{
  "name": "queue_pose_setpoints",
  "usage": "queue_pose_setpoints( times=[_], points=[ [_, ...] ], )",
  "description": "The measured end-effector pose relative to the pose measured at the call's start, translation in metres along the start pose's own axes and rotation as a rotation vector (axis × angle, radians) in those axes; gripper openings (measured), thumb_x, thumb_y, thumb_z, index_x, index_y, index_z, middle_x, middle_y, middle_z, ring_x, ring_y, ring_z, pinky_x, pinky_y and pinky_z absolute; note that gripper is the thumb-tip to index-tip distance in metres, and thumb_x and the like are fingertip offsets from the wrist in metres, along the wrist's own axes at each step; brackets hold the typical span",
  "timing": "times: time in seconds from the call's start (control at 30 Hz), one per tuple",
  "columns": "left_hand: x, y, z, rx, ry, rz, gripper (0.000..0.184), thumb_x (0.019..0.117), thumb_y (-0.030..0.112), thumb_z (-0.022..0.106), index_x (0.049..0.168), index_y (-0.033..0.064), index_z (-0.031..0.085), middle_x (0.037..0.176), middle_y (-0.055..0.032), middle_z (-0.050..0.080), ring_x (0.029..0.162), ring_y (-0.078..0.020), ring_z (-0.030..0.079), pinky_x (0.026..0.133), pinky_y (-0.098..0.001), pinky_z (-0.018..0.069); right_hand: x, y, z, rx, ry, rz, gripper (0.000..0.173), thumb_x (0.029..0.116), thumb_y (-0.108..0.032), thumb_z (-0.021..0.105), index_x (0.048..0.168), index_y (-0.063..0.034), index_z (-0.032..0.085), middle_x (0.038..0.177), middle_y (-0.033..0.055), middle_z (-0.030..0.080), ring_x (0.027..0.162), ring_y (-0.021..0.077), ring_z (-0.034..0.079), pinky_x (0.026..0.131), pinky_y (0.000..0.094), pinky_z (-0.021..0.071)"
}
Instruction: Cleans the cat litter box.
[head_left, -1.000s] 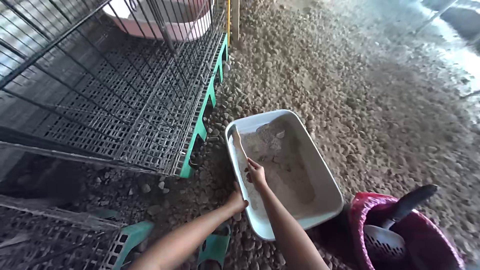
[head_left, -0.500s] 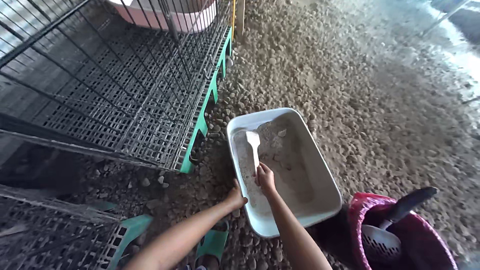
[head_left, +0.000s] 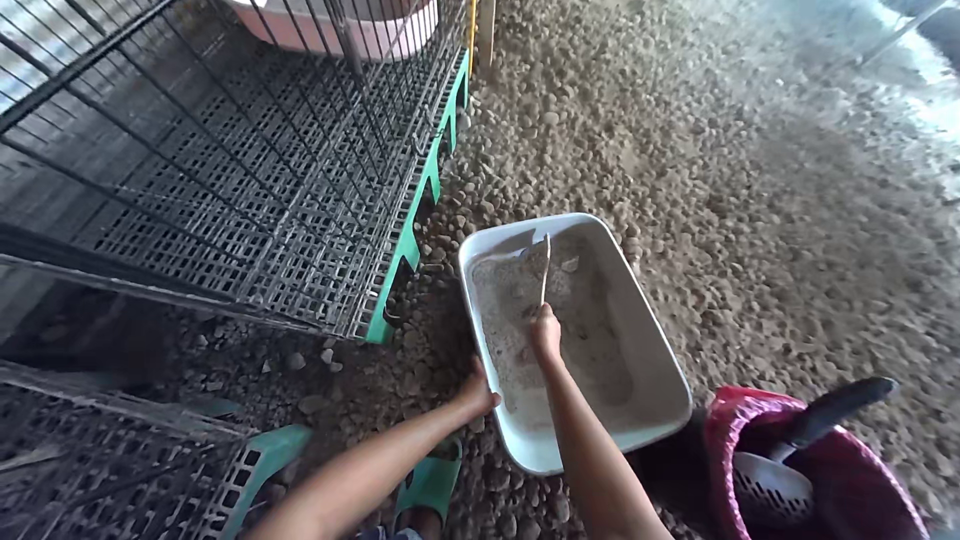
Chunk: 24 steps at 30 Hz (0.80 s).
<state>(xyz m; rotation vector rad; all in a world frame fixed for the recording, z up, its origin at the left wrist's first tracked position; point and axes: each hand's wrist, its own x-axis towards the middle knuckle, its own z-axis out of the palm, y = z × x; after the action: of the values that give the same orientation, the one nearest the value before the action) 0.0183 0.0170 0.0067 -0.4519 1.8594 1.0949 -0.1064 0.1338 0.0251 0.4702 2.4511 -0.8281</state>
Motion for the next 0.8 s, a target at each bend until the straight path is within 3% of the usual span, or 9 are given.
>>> queue_pose_setpoints(
  times=[0.07,0.2,0.33,0.53,0.6,0.73,0.8],
  points=[
    [0.002,0.000,0.000,0.004,-0.008,-0.001,0.110,0.0957,0.018,0.070,0.157,-0.0043,-0.019,0.140,-0.0350,0.050,0.129,-0.0407,0.057,0.110,-0.0496,0.0448,0.011,-0.001,0.001,0.055,0.031,0.008,0.036,0.1043,-0.004,0.050,0.139,0.0055,0.053,0.125,0.0317,0.064,0.119,0.0457,0.063,0.100,0.0586,0.0491],
    [-0.001,0.002,0.000,-0.026,-0.008,-0.007,0.111,0.0954,0.016,0.070,0.157,-0.0040,-0.021,0.147,-0.0365,0.042,0.136,-0.0416,0.051,0.114,-0.0497,0.0413,0.011,-0.023,0.015,0.182,-0.008,0.053,0.031,0.1039,-0.002,0.049,0.132,0.0082,0.055,0.124,0.0314,0.063,0.118,0.0425,0.063,0.099,0.0546,0.0488],
    [0.000,-0.001,-0.001,-0.002,-0.021,0.043,0.108,0.0959,0.018,0.070,0.157,-0.0056,-0.016,0.145,-0.0364,0.046,0.133,-0.0427,0.053,0.113,-0.0512,0.0414,-0.002,-0.010,0.057,0.237,-0.066,-0.013,0.026,0.1010,-0.001,0.051,0.124,0.0051,0.061,0.102,0.0275,0.067,0.089,0.0392,0.067,0.079,0.0562,0.0544],
    [0.008,-0.003,0.000,0.063,-0.021,0.077,0.099,0.0942,0.016,0.071,0.158,-0.0086,0.000,0.138,-0.0346,0.053,0.129,-0.0418,0.057,0.110,-0.0532,0.0441,-0.013,0.023,0.059,0.027,-0.228,-0.286,0.031,0.1088,-0.020,0.051,0.124,0.0027,0.066,0.103,0.0262,0.071,0.099,0.0416,0.070,0.092,0.0588,0.0525],
    [0.005,0.003,-0.001,0.020,-0.025,0.031,0.111,0.0928,0.015,0.072,0.157,-0.0044,-0.016,0.142,-0.0346,0.049,0.132,-0.0411,0.055,0.112,-0.0514,0.0439,-0.014,0.044,0.037,-0.079,-0.313,-0.368,0.035,0.1092,-0.024,0.052,0.132,0.0002,0.065,0.106,0.0258,0.072,0.101,0.0411,0.070,0.094,0.0585,0.0531],
    [0.007,0.001,-0.002,-0.004,-0.007,0.022,0.114,0.0917,0.014,0.071,0.156,-0.0032,-0.022,0.142,-0.0345,0.048,0.131,-0.0389,0.056,0.111,-0.0491,0.0451,-0.015,0.079,-0.019,-0.271,-0.434,-0.441,0.035,0.1101,-0.022,0.048,0.132,-0.0009,0.065,0.103,0.0229,0.071,0.096,0.0369,0.070,0.091,0.0538,0.0538],
    [0.005,0.002,-0.001,0.023,-0.020,0.012,0.113,0.0936,0.015,0.070,0.155,-0.0040,-0.023,0.144,-0.0344,0.047,0.133,-0.0383,0.054,0.112,-0.0480,0.0433,-0.009,0.074,-0.021,-0.311,-0.427,-0.434,0.032,0.1102,-0.020,0.048,0.127,0.0005,0.066,0.103,0.0238,0.071,0.097,0.0386,0.070,0.091,0.0551,0.0535]
  ],
)
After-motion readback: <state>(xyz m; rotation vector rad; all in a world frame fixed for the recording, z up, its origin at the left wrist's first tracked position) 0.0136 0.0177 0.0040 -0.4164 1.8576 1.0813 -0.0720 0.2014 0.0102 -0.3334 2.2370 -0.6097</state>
